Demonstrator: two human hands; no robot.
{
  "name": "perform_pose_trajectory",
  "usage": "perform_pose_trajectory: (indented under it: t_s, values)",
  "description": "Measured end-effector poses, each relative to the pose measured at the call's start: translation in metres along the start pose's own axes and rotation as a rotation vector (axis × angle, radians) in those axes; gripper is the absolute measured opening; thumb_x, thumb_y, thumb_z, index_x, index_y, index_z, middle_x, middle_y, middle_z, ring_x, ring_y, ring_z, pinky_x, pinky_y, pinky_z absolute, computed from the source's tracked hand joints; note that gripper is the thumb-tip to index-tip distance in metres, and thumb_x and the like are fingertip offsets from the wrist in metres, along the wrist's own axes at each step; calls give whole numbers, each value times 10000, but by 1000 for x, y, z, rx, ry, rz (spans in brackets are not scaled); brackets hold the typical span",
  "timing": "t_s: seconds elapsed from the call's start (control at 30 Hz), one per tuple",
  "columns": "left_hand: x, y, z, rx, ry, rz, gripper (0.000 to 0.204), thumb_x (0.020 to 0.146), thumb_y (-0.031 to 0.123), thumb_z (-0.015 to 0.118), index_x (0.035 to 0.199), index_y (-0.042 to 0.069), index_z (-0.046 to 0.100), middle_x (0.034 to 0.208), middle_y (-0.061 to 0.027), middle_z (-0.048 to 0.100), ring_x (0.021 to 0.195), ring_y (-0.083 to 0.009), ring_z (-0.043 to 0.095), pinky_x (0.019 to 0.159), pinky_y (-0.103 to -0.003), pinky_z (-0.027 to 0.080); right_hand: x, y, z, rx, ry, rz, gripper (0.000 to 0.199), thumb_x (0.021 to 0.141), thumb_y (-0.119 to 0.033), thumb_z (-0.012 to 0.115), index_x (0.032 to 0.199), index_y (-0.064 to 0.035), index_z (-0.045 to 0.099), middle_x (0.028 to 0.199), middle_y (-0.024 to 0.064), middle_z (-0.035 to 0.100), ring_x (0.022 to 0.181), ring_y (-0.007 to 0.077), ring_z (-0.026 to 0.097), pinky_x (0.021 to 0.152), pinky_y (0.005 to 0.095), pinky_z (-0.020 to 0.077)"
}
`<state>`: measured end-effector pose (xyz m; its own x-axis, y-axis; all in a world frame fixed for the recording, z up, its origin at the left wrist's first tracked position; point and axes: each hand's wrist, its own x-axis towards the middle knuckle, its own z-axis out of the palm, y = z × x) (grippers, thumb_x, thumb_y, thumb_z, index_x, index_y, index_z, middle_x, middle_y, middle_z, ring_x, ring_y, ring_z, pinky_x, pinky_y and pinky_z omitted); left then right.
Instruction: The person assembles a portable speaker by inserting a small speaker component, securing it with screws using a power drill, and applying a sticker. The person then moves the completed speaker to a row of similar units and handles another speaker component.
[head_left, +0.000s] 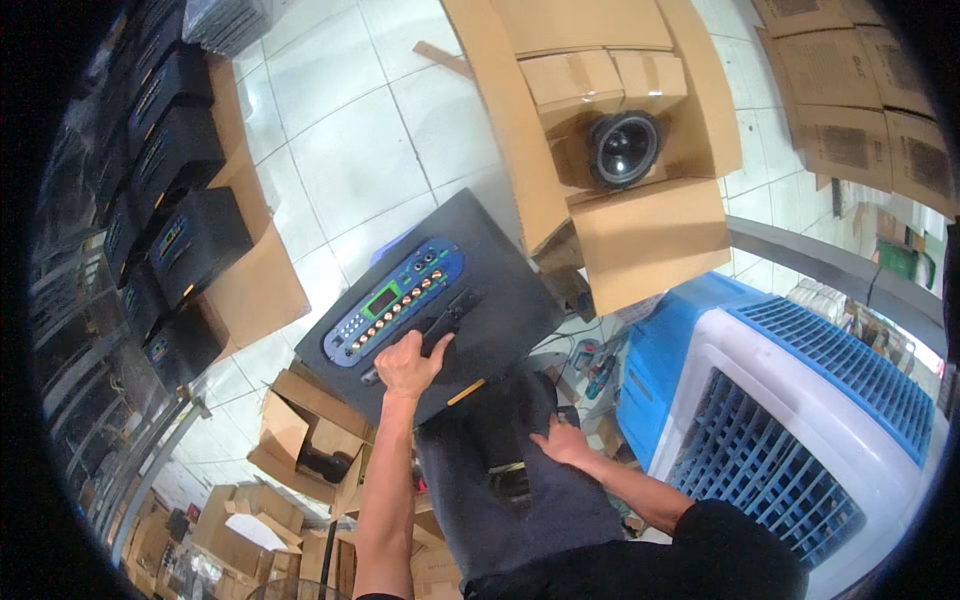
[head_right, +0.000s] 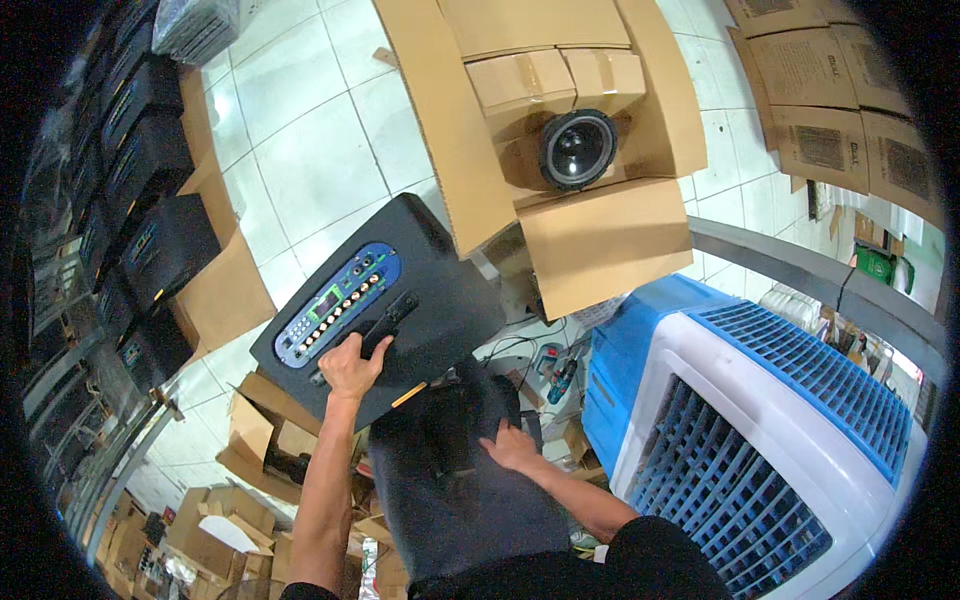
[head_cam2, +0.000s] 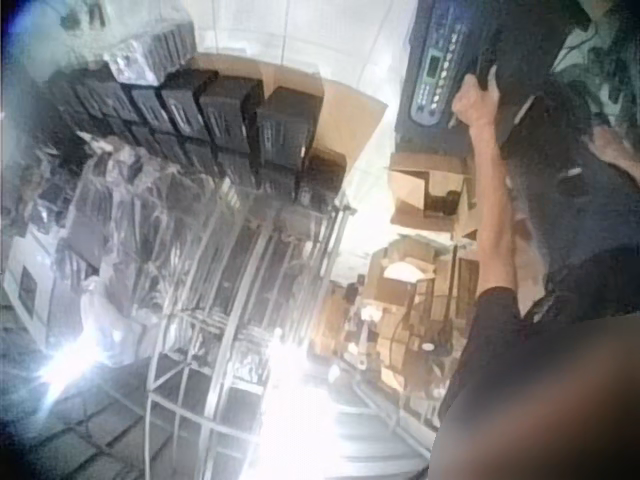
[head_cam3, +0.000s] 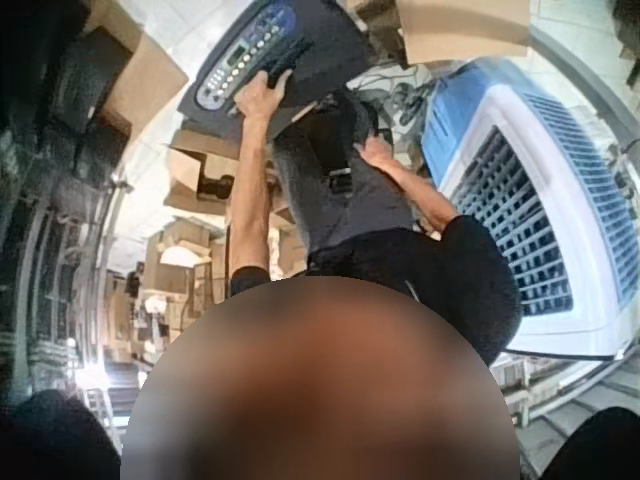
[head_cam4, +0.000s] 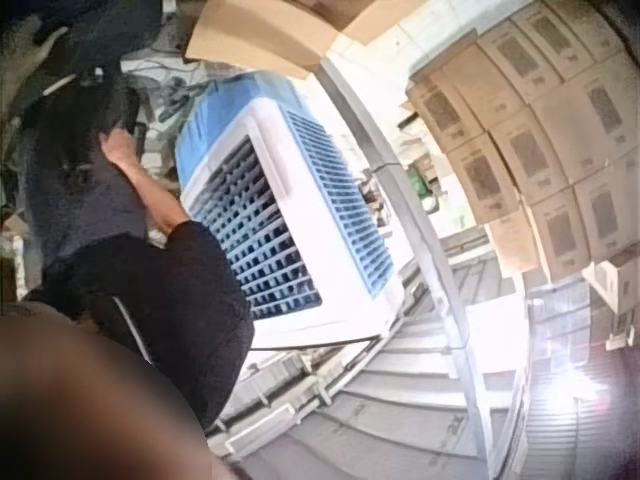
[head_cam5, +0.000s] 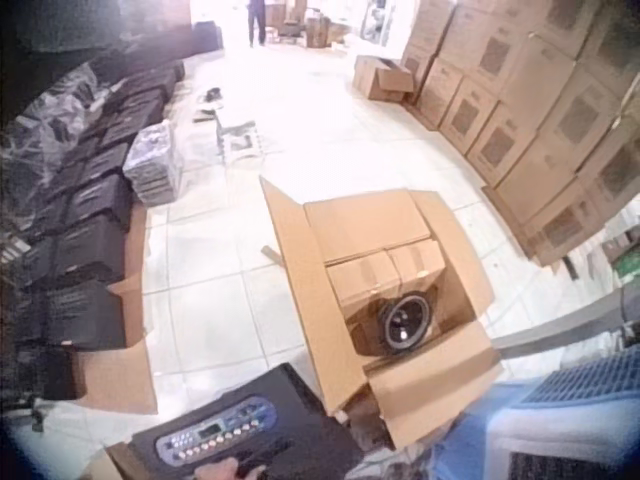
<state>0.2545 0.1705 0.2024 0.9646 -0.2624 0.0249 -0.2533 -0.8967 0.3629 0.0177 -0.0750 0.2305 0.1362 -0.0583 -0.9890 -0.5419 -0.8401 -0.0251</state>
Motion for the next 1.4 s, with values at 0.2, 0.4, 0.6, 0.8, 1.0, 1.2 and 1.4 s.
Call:
perform_pose_trajectory:
  t_s: [0.2,0.4,0.6,0.8,1.0,1.2,1.4]
  values:
    - [0,0,2,-5,43,31,540,734,450,848,595,118,444,460,-54,483,383,-241,502,390,-348,384,55,35,-150,124,714,-213,350,916,-337,589,844,-20,719,764,242,674,720,436,673,679,530,534]
    - [-3,0,2,29,23,35,529,733,437,854,607,116,453,479,-58,500,396,-236,520,405,-343,404,124,13,-366,-62,1082,-344,380,948,-372,596,836,-28,713,782,241,684,748,433,675,663,520,528]
    - [-2,1,1,-3,39,69,516,723,410,868,624,111,459,501,-61,518,404,-231,522,411,-329,404,170,-43,-443,-169,1047,-116,505,922,-467,631,876,28,717,885,280,702,876,433,695,762,503,558]
    - [-5,-3,4,-9,51,72,550,717,424,871,594,122,428,456,-37,424,373,-200,466,393,-307,364,207,-65,-453,-217,1091,-5,522,921,-505,605,886,-2,736,925,245,721,904,401,711,784,465,576]
    - [-7,-3,6,-16,37,67,557,722,433,869,586,129,423,456,-26,409,367,-181,448,389,-295,348,227,-69,-448,-260,1176,11,336,912,-290,568,826,-19,747,886,225,728,864,377,724,763,456,584]
    - [-5,-1,4,-22,49,61,562,726,434,867,579,131,417,460,-22,408,372,-174,449,396,-289,340,217,-51,-456,-309,1100,88,312,934,-216,527,879,-1,746,945,217,732,932,371,722,790,455,579]
    - [-9,-2,6,-16,59,72,559,726,445,866,593,132,422,460,-17,404,377,-178,454,405,-289,352,224,-41,-453,-412,1092,6,217,895,-110,562,902,17,738,932,242,723,899,393,722,787,463,585]
